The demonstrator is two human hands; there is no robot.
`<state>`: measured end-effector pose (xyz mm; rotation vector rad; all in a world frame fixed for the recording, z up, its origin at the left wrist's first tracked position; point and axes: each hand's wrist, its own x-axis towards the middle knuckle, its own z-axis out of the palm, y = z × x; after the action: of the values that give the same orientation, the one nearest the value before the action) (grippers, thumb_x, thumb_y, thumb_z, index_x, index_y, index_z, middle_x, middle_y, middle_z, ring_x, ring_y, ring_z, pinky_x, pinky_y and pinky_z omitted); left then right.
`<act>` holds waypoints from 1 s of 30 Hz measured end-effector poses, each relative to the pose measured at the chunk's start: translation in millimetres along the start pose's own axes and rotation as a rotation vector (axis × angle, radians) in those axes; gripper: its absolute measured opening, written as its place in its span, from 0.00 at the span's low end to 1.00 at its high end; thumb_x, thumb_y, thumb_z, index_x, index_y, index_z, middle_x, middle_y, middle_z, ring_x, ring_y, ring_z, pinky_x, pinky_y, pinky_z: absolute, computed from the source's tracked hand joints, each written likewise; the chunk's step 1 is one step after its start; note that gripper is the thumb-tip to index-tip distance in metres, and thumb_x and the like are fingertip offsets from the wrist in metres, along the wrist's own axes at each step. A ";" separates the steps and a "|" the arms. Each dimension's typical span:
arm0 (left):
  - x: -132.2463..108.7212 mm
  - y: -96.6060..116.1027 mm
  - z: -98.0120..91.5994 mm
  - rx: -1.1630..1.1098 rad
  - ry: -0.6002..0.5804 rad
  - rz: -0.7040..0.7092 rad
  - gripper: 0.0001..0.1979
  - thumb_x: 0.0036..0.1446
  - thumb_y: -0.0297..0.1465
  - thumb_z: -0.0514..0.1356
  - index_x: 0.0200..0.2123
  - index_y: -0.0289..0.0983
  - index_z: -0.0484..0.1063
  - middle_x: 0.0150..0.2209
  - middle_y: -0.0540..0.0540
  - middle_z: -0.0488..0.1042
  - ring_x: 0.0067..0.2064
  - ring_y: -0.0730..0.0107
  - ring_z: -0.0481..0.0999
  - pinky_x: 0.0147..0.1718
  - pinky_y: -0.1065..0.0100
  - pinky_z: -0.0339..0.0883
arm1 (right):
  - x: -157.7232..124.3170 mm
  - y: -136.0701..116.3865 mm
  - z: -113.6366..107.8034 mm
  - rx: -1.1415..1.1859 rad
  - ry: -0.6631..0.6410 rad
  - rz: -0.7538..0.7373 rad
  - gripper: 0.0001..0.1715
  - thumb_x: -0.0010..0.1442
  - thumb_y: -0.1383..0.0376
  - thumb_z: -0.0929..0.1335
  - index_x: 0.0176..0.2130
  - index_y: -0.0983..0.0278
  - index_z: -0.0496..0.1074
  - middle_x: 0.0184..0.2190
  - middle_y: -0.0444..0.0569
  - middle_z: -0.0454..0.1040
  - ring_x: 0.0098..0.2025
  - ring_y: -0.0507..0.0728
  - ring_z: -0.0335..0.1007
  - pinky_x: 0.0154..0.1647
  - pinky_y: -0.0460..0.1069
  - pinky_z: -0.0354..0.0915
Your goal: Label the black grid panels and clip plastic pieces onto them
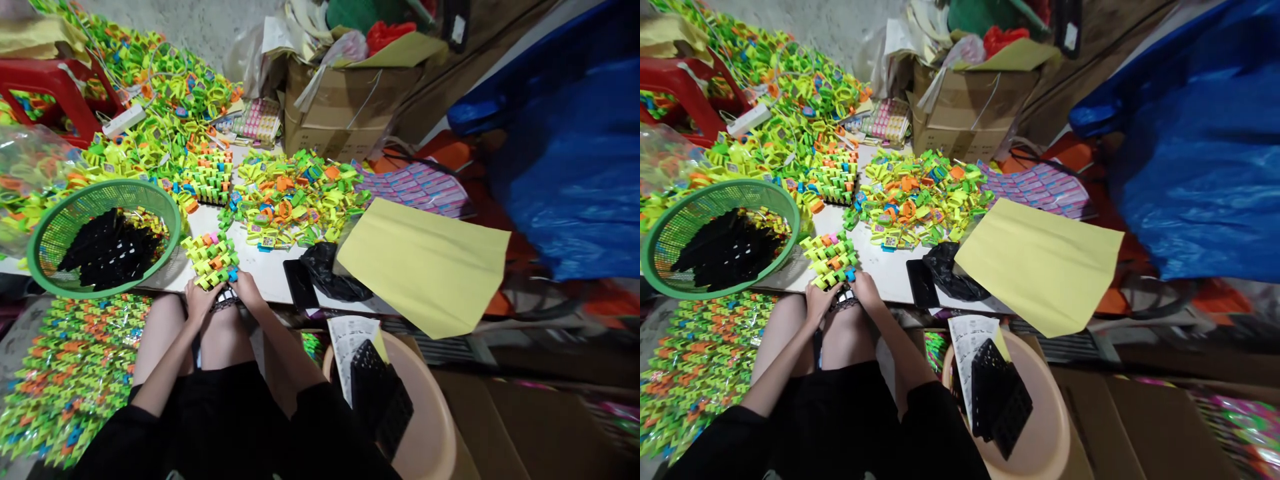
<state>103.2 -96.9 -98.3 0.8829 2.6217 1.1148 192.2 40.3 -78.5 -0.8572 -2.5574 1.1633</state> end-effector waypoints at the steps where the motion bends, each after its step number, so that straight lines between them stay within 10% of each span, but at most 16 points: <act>1: -0.2 0.3 0.1 0.026 0.015 0.011 0.20 0.53 0.45 0.63 0.44 0.38 0.76 0.45 0.40 0.74 0.53 0.50 0.68 0.53 0.53 0.60 | 1.2 -0.5 0.4 -0.018 -0.006 0.007 0.08 0.56 0.71 0.69 0.37 0.65 0.77 0.36 0.55 0.80 0.39 0.61 0.76 0.42 0.49 0.67; 10: -1.1 -20.4 5.0 0.073 0.019 0.090 0.16 0.53 0.42 0.63 0.42 0.38 0.75 0.42 0.41 0.74 0.50 0.52 0.69 0.50 0.56 0.62 | -6.8 18.5 -10.4 0.269 -0.023 -0.091 0.13 0.61 0.64 0.64 0.43 0.63 0.76 0.36 0.48 0.79 0.41 0.57 0.75 0.45 0.50 0.68; 17: 2.3 -39.8 2.0 0.019 -0.081 0.134 0.13 0.54 0.35 0.62 0.44 0.39 0.74 0.44 0.43 0.74 0.50 0.54 0.69 0.50 0.56 0.62 | 16.1 71.3 -71.1 -0.313 0.449 0.107 0.22 0.61 0.71 0.59 0.54 0.69 0.66 0.57 0.64 0.65 0.57 0.63 0.60 0.55 0.57 0.62; 24: 1.6 -42.3 -1.6 -0.026 -0.118 0.154 0.15 0.55 0.37 0.60 0.45 0.39 0.74 0.47 0.42 0.74 0.52 0.53 0.68 0.52 0.55 0.61 | 27.2 86.5 -87.6 -0.386 0.290 0.136 0.15 0.59 0.71 0.61 0.44 0.67 0.72 0.45 0.60 0.70 0.50 0.62 0.64 0.47 0.53 0.64; 30: 0.4 -41.4 -2.9 -0.016 -0.123 0.142 0.16 0.54 0.36 0.61 0.46 0.39 0.74 0.48 0.42 0.74 0.52 0.53 0.68 0.52 0.55 0.61 | 23.1 66.7 -96.3 0.356 -0.056 0.135 0.10 0.52 0.62 0.67 0.35 0.64 0.69 0.24 0.42 0.70 0.25 0.51 0.63 0.33 0.48 0.64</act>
<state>82.9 -121.1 -125.3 1.1127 2.4814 1.0749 240.7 148.6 -64.7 -0.9278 -2.2569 1.6393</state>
